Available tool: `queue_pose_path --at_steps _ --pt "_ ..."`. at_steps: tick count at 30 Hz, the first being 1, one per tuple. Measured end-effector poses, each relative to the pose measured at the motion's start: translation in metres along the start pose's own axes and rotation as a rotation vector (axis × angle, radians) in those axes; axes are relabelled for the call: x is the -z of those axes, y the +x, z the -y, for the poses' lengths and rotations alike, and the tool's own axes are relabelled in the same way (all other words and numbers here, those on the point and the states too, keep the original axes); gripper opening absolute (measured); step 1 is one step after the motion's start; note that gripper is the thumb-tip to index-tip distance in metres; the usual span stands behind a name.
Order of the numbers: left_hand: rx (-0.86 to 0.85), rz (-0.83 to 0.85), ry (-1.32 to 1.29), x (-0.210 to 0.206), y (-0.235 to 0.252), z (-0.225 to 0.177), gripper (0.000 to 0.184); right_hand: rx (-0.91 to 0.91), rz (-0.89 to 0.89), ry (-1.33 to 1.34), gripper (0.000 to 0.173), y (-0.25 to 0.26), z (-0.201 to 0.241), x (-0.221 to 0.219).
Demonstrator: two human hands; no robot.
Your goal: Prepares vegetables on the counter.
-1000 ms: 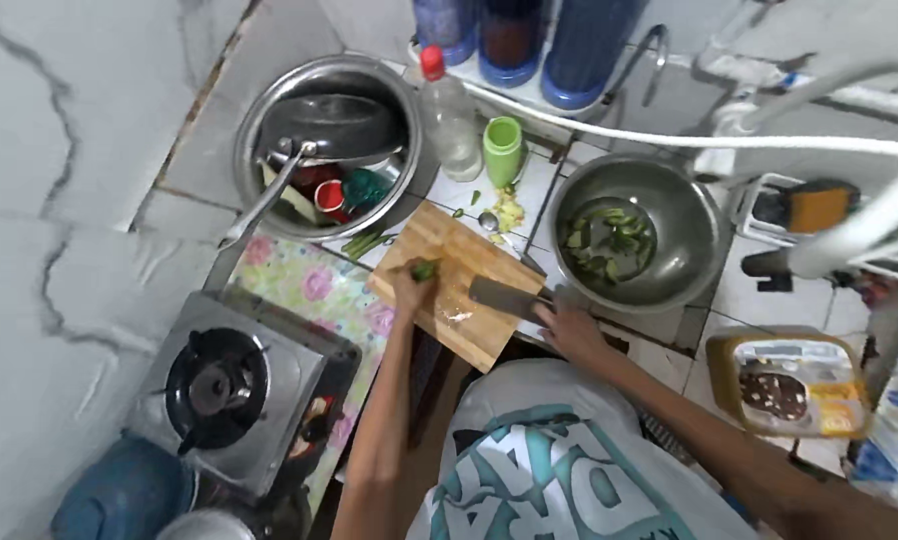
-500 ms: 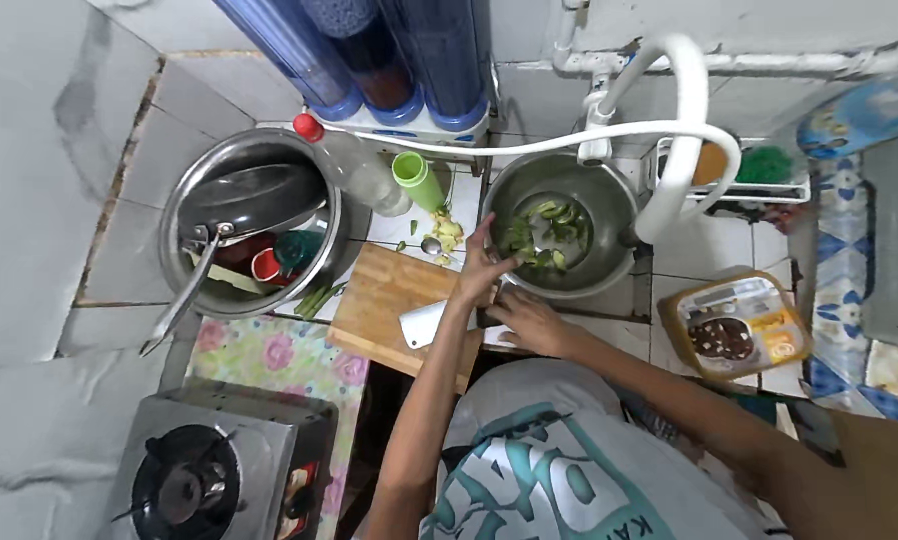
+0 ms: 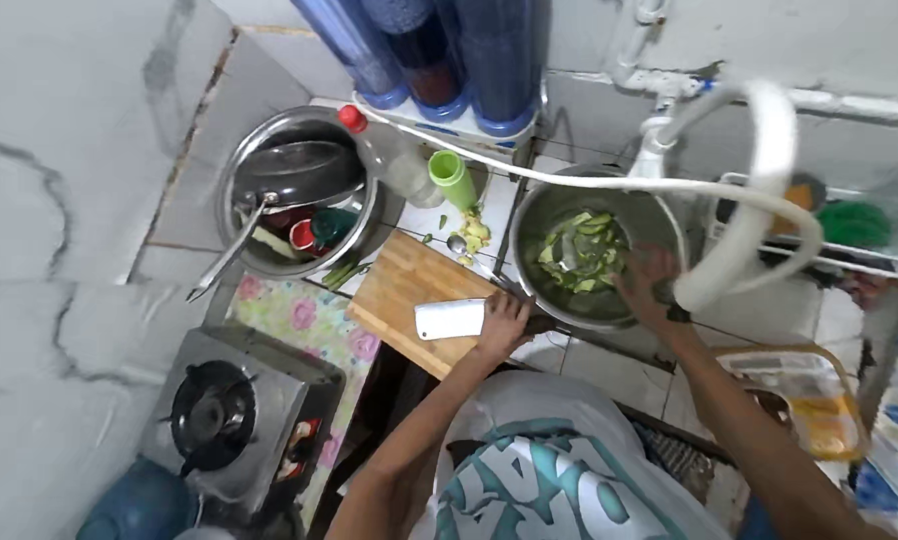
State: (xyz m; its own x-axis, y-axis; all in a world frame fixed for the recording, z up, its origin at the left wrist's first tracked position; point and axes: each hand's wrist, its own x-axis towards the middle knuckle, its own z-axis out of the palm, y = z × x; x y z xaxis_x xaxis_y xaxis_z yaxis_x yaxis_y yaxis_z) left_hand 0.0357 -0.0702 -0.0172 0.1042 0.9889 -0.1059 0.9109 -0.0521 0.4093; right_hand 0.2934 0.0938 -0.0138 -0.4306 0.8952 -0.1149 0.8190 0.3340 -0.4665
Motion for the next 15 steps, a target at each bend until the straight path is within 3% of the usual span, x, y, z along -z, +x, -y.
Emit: queue_pose_path --at_steps 3,6,11,15 --pt "-0.153 -0.087 0.096 -0.006 -0.001 0.008 0.049 0.305 -0.038 0.016 0.035 -0.005 0.037 -0.004" --pt "-0.231 -0.135 0.146 0.01 -0.012 0.024 0.03 0.319 0.008 0.085 0.035 -0.008 0.05 -0.005" --pt "-0.136 0.04 0.176 0.048 -0.056 0.082 0.037 0.353 0.093 0.034 0.045 -0.015 0.046 -0.009" --pt "-0.138 0.002 0.262 0.053 -0.086 0.129 0.038 0.503 0.199 0.093 0.04 -0.033 0.081 -0.019"
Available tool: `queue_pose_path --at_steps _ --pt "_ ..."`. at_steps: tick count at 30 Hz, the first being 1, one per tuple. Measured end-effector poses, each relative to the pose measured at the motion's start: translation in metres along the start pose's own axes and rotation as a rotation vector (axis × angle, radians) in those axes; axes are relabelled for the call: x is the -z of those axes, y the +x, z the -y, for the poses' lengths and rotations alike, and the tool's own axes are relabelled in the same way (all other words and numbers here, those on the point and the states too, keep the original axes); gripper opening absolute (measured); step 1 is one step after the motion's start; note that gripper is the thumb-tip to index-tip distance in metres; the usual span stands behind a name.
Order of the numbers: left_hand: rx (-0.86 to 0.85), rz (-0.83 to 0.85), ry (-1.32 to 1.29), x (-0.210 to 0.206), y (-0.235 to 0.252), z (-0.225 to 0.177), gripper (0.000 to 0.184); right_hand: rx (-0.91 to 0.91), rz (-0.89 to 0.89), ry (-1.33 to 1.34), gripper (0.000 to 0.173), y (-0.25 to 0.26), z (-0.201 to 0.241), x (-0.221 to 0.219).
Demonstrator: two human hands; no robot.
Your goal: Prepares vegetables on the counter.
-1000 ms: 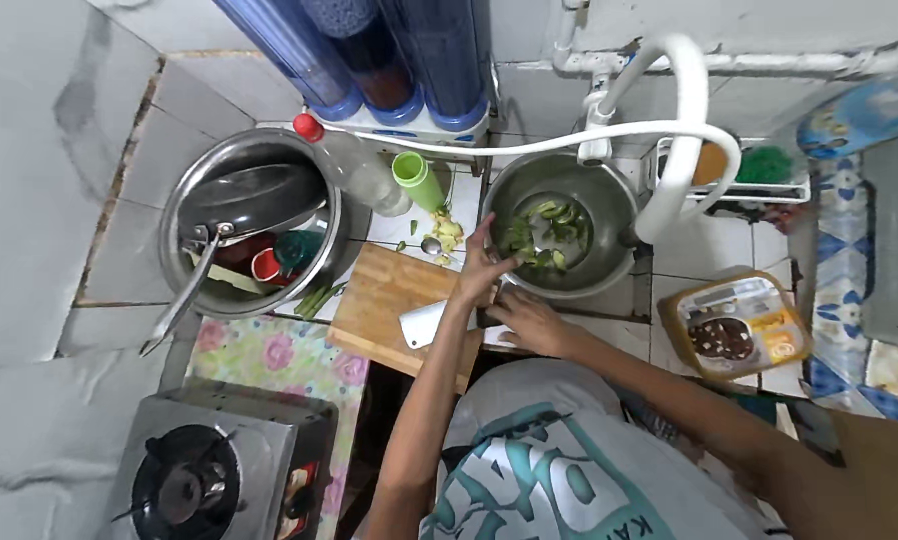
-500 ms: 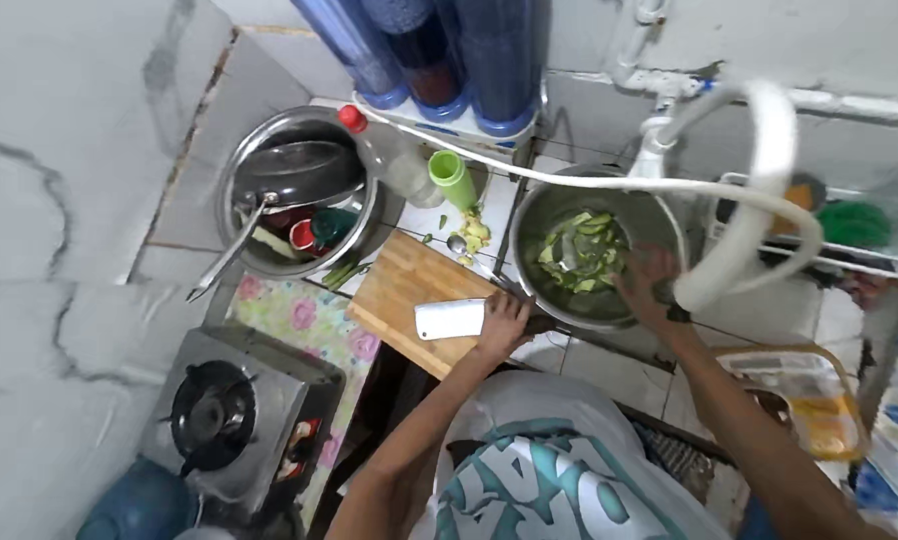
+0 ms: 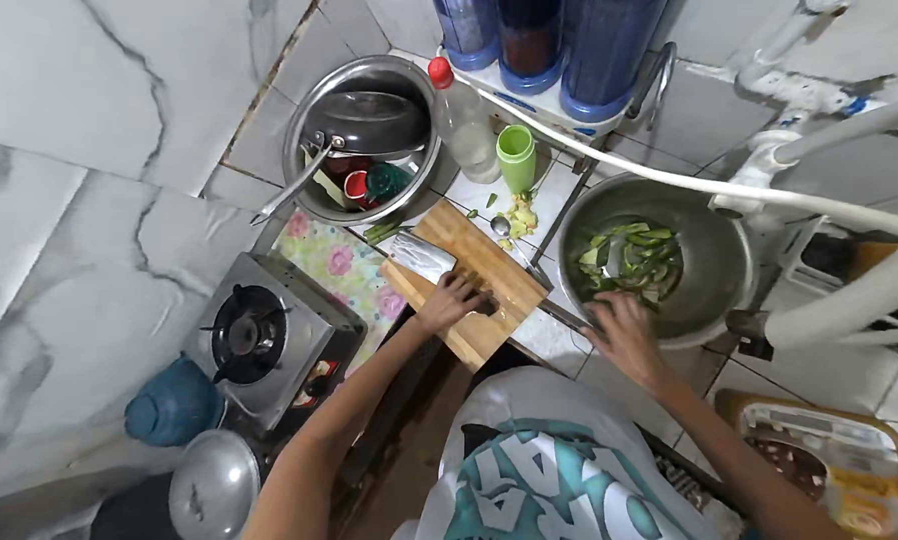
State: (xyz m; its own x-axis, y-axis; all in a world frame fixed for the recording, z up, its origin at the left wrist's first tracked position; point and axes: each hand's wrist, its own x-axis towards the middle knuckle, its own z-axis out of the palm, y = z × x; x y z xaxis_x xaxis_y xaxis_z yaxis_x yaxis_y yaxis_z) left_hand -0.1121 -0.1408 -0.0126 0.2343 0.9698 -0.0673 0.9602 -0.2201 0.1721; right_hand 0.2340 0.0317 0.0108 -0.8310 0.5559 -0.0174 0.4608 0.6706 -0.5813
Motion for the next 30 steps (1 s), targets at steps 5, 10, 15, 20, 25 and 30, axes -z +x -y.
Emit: queue_pose_path --at_steps 5,10,15,20,25,30 --pt "0.17 0.095 -0.218 0.023 0.017 -0.028 0.049 -0.026 -0.114 0.093 0.034 0.02 0.019 -0.013" --pt "0.489 0.087 -0.921 0.02 0.107 -0.102 0.067 -0.566 -0.447 0.019 0.047 0.013 -0.068 0.039" --pt "1.006 -0.084 -1.447 -0.01 0.179 -0.128 0.063 -0.834 -0.374 0.002 0.072 0.004 -0.124 0.076" --pt "0.843 -0.279 -1.178 0.029 0.186 -0.125 0.037 -1.0 -0.272 0.368 0.053 -0.003 -0.155 0.06" --pt "0.752 -0.283 -1.072 0.053 0.161 -0.096 0.031 -1.043 -0.154 0.555 0.052 -0.01 -0.097 0.047" --pt "0.843 -0.361 -1.174 0.078 0.102 -0.103 0.023 -0.955 -0.102 0.429 0.044 -0.03 -0.078 0.032"
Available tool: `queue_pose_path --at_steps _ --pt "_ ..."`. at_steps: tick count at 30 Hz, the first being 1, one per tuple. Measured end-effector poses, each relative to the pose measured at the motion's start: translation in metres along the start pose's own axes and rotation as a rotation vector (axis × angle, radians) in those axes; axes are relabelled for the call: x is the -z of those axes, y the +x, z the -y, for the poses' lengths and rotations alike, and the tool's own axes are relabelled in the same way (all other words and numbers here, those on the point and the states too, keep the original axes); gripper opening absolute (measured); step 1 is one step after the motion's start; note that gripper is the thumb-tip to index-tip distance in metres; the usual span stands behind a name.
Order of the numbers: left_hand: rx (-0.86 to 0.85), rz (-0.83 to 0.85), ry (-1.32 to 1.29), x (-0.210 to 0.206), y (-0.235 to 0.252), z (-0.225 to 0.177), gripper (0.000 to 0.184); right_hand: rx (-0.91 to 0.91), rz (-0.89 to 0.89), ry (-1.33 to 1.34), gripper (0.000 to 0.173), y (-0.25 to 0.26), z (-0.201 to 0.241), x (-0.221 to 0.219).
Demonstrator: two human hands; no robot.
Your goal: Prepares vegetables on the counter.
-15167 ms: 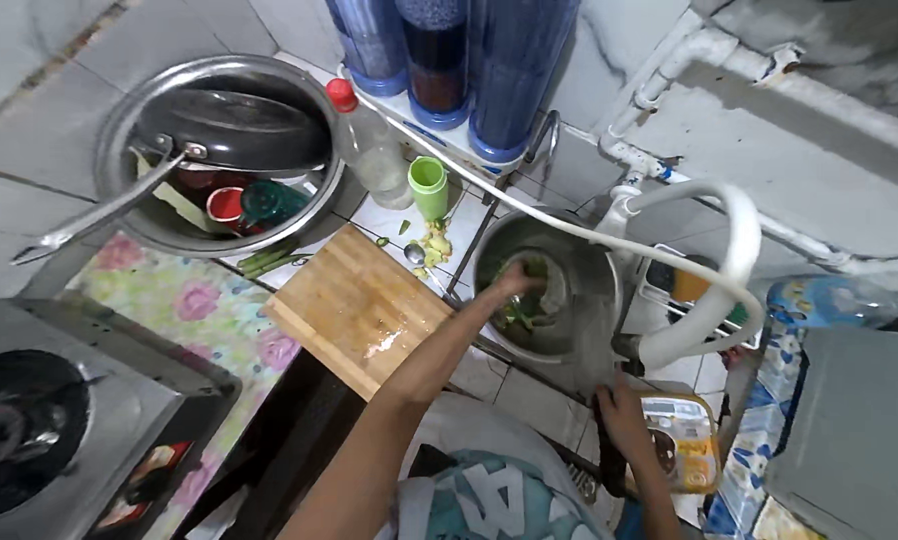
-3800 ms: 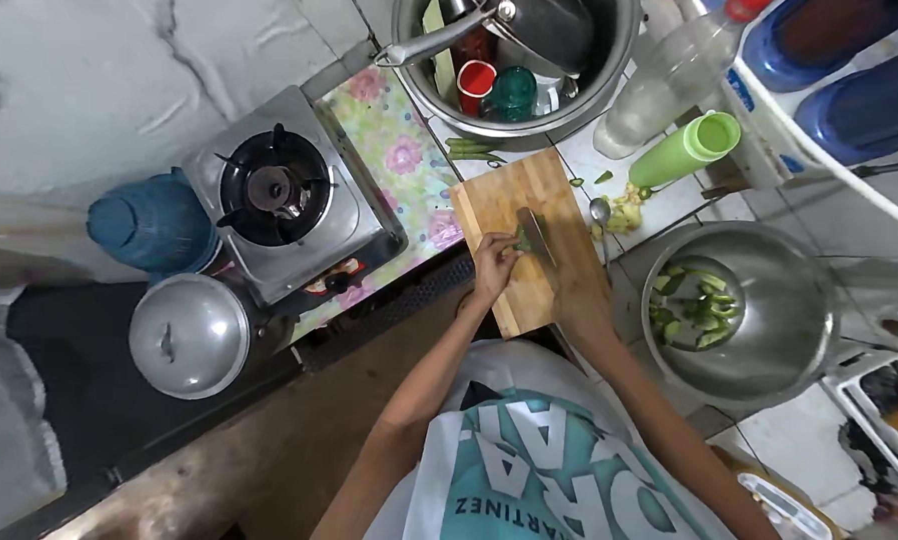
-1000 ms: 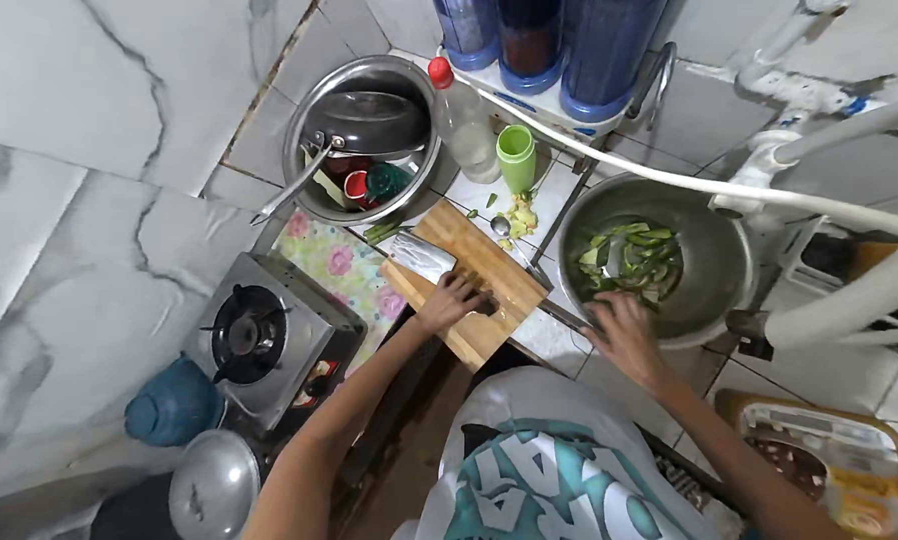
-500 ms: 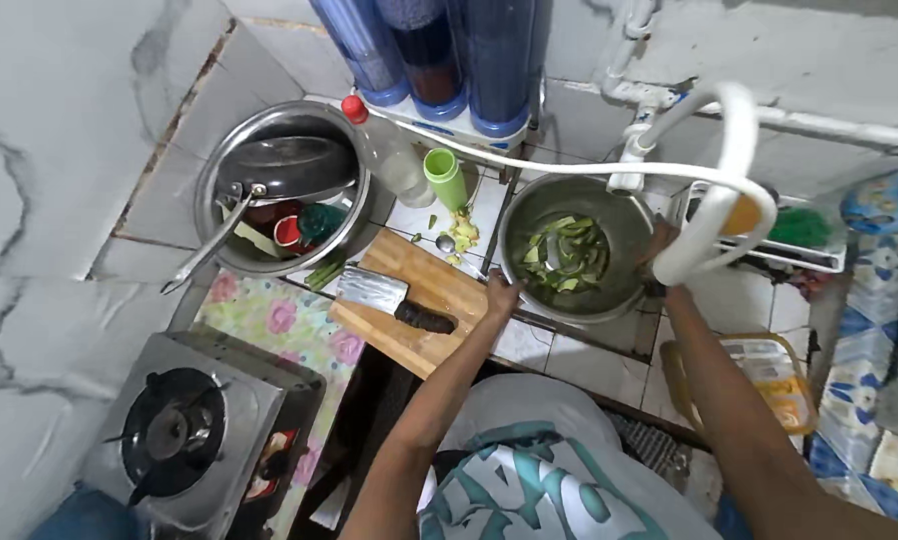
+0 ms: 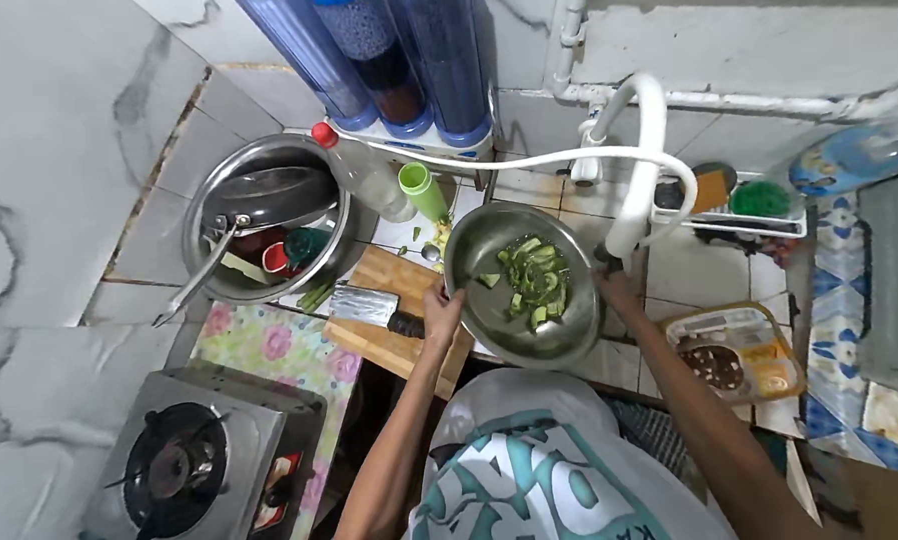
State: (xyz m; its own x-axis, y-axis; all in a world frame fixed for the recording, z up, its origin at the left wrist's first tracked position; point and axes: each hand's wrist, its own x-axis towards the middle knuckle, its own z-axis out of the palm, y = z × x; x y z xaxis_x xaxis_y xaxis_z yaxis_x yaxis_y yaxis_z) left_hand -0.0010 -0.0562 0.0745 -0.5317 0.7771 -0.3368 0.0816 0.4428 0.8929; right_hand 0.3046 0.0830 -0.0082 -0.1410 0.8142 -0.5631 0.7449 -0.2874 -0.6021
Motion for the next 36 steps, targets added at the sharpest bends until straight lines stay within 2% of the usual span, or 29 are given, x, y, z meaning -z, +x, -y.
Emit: queue_pose_path --at_steps 4,7,9,13,15,18,20,22,24,27,32,36 --pt "-0.053 0.03 -0.004 0.027 -0.028 -0.004 0.023 0.034 0.056 -0.135 0.048 -0.032 -0.002 -0.008" --pt "-0.097 0.049 0.045 0.041 -0.036 -0.001 0.023 0.19 -0.117 -0.346 0.055 -0.056 0.011 -0.025" --pt "-0.138 0.067 0.092 0.047 -0.041 0.0 0.024 0.437 -0.168 -0.375 0.062 -0.067 0.029 -0.05" --pt "-0.187 0.106 0.19 0.05 -0.044 -0.002 0.025 1.046 0.054 -0.571 0.045 -0.066 0.093 -0.112" --pt "-0.159 0.125 0.204 0.05 -0.045 -0.003 0.023 1.151 0.175 -0.618 0.038 -0.048 0.113 -0.126" --pt "-0.117 0.133 0.216 0.053 -0.041 -0.002 0.02 1.108 0.195 -0.639 0.038 -0.006 0.104 -0.123" --pt "-0.072 0.149 0.184 0.053 -0.038 -0.005 0.019 1.091 0.192 -0.65 0.037 0.018 0.075 -0.104" --pt "-0.003 0.172 0.149 0.052 -0.036 -0.013 0.02 1.086 0.195 -0.656 0.045 0.027 0.045 -0.095" --pt "0.032 0.176 0.14 0.049 -0.034 -0.025 0.018 1.029 0.255 -0.615 0.056 0.024 0.03 -0.096" --pt "0.047 0.182 0.179 0.036 -0.029 -0.048 0.016 0.969 0.29 -0.522 0.061 0.01 0.021 -0.107" --pt "0.111 0.176 0.354 0.001 -0.03 -0.107 0.017 0.899 0.313 -0.389 0.06 -0.007 0.013 -0.114" --pt "0.165 0.171 0.431 -0.017 -0.016 -0.13 0.013 0.911 0.378 -0.236 0.058 -0.005 0.01 -0.12"
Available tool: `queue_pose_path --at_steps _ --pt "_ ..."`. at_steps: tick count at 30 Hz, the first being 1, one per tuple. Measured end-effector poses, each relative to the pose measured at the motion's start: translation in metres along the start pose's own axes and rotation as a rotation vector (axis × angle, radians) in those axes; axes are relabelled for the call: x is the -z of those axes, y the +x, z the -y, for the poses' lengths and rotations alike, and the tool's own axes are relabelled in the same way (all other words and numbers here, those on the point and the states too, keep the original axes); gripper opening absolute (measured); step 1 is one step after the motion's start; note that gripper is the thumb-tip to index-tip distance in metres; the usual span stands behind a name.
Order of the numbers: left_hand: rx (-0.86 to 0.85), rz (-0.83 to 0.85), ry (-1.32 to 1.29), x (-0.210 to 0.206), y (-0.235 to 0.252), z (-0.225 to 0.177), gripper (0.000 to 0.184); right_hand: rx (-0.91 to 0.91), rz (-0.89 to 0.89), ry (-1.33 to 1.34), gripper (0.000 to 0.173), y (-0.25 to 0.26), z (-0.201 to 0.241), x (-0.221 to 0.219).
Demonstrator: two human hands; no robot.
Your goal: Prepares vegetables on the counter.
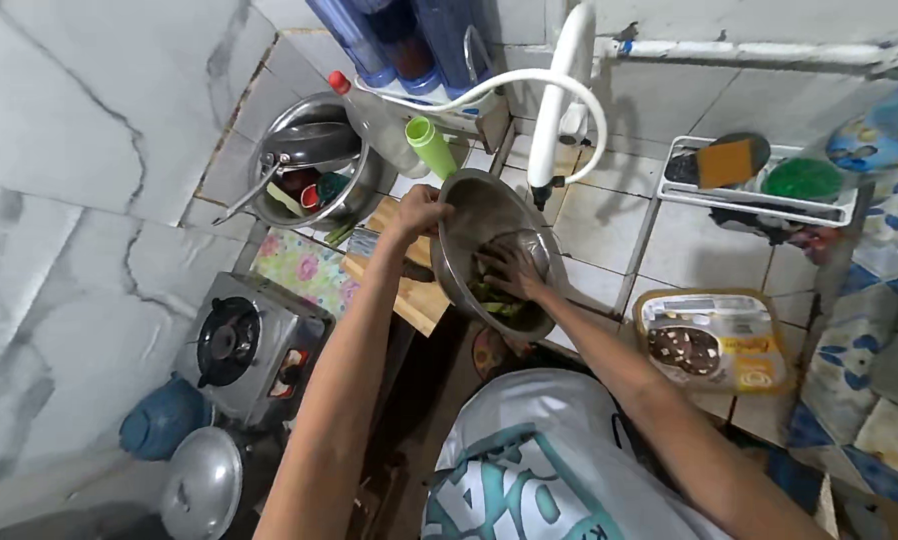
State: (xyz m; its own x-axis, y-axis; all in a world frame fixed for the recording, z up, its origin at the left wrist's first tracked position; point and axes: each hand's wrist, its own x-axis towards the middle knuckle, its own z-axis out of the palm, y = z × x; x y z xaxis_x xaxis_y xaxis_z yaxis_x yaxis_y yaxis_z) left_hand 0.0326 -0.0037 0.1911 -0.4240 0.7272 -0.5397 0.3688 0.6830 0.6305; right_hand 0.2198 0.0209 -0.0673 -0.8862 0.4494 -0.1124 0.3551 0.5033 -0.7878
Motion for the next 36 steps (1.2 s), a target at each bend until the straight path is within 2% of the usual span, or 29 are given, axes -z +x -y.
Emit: queue_pose_path --at_steps 3,6,9,11,21,29,32,36 --pt "0.054 -0.011 0.051 -0.003 0.011 -0.018 0.011 -0.022 0.073 0.041 0.06 0.004 -0.002 -0.004" --pt "0.084 -0.035 0.11 -0.01 0.018 -0.036 0.012 0.004 0.062 0.13 0.06 0.004 0.002 -0.009" --pt "0.115 -0.037 0.156 -0.013 0.02 -0.052 0.025 0.037 0.016 0.231 0.061 0.002 0.009 -0.021" --pt "0.136 -0.043 0.185 -0.011 0.021 -0.057 0.03 0.028 0.067 0.261 0.062 0.002 0.018 -0.02" --pt "0.183 -0.091 0.154 -0.009 0.027 -0.059 0.041 -0.022 0.188 0.281 0.064 -0.002 0.034 -0.005" --pt "0.179 -0.062 0.189 -0.007 0.028 -0.058 0.035 -0.043 0.16 0.315 0.075 -0.003 0.031 -0.009" --pt "0.177 -0.061 0.197 -0.009 0.027 -0.062 0.043 -0.079 0.101 0.381 0.083 -0.004 0.031 -0.011" --pt "0.124 -0.072 0.23 -0.013 0.027 -0.066 0.047 -0.054 0.108 0.391 0.075 -0.01 0.039 0.0"
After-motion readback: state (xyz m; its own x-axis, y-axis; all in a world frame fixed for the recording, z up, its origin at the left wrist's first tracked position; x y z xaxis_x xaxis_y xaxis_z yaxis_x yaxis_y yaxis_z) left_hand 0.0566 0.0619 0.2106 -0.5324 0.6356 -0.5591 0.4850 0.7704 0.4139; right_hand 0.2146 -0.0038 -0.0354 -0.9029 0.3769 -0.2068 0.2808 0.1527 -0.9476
